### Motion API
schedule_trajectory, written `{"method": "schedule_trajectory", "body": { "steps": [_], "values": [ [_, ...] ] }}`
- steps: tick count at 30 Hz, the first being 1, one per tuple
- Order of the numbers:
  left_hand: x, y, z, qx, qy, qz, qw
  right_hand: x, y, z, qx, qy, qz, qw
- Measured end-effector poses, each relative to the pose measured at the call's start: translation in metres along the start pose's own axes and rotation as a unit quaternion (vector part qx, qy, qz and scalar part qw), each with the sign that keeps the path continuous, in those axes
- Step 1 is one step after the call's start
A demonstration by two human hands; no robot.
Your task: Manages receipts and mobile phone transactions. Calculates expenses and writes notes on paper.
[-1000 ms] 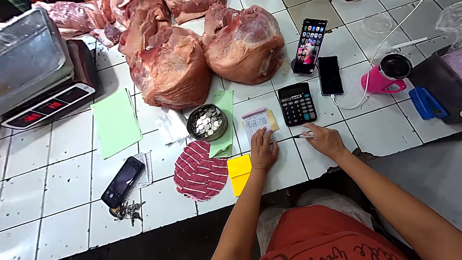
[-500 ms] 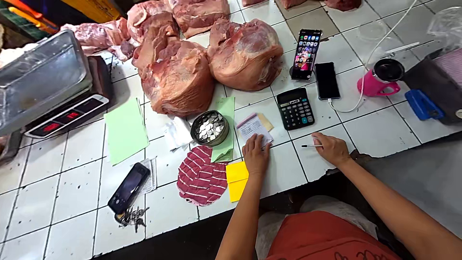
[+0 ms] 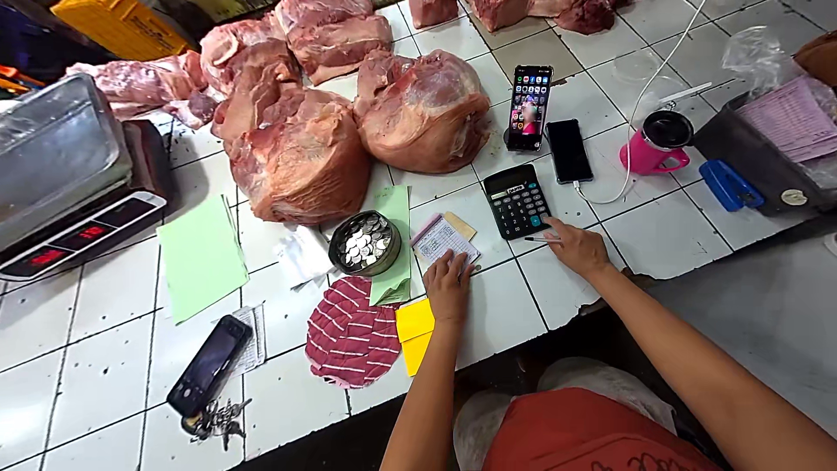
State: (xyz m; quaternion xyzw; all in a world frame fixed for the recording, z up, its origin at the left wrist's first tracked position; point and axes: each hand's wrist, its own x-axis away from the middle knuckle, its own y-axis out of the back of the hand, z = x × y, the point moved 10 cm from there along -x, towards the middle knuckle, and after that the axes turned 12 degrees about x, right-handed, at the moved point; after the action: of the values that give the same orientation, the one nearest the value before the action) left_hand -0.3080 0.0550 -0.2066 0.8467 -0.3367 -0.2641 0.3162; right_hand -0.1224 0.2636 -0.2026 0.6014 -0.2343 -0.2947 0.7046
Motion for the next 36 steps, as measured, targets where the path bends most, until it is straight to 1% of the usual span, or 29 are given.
{"method": "schedule_trajectory", "body": {
  "steps": [1, 3, 5, 7, 9, 11, 13, 16, 20, 25, 30, 36],
  "values": [
    [0.0, 0.0, -0.001, -0.003, -0.001, 0.002, 1.0, 0.005, -0.002, 0.003, -0.005, 0.0, -0.003, 1.0],
    [0.001, 0.0, -0.002, -0.005, -0.002, 0.002, 1.0, 0.014, 0.009, 0.018, -0.039, 0.016, -0.049, 0.998],
    [0.003, -0.002, -0.002, -0.004, -0.003, 0.002, 1.0, 0.023, 0.021, 0.045, -0.112, 0.043, -0.078, 0.99],
    [0.003, -0.004, 0.001, -0.003, -0.002, 0.007, 1.0, 0.019, 0.024, 0.076, -0.228, 0.061, -0.046, 0.971],
    [0.002, -0.003, 0.001, -0.004, -0.006, 0.004, 1.0, 0.003, 0.017, 0.108, -0.341, 0.063, 0.019, 0.938],
    [0.002, -0.002, 0.001, -0.003, -0.016, -0.006, 1.0, -0.021, 0.005, 0.136, -0.423, 0.042, 0.075, 0.902],
    [0.002, -0.002, 0.001, -0.001, -0.014, -0.011, 1.0, -0.045, -0.007, 0.155, -0.472, 0.021, 0.101, 0.876],
    [0.002, -0.004, 0.003, -0.004, -0.005, -0.015, 1.0, -0.074, -0.023, 0.168, -0.509, 0.0, 0.103, 0.855],
    [0.0, -0.01, 0.009, -0.01, 0.013, -0.002, 1.0, -0.105, -0.038, 0.172, -0.569, -0.018, 0.049, 0.82],
    [-0.002, -0.014, 0.011, -0.012, 0.018, 0.006, 1.0, -0.117, -0.048, 0.165, -0.554, -0.052, -0.013, 0.831],
    [-0.003, -0.014, 0.012, -0.012, 0.019, 0.006, 1.0, -0.114, -0.052, 0.158, -0.577, -0.046, -0.083, 0.811],
    [-0.003, -0.015, 0.013, -0.019, 0.025, 0.01, 0.999, -0.118, -0.046, 0.165, -0.571, -0.015, -0.096, 0.815]
  ]
}}
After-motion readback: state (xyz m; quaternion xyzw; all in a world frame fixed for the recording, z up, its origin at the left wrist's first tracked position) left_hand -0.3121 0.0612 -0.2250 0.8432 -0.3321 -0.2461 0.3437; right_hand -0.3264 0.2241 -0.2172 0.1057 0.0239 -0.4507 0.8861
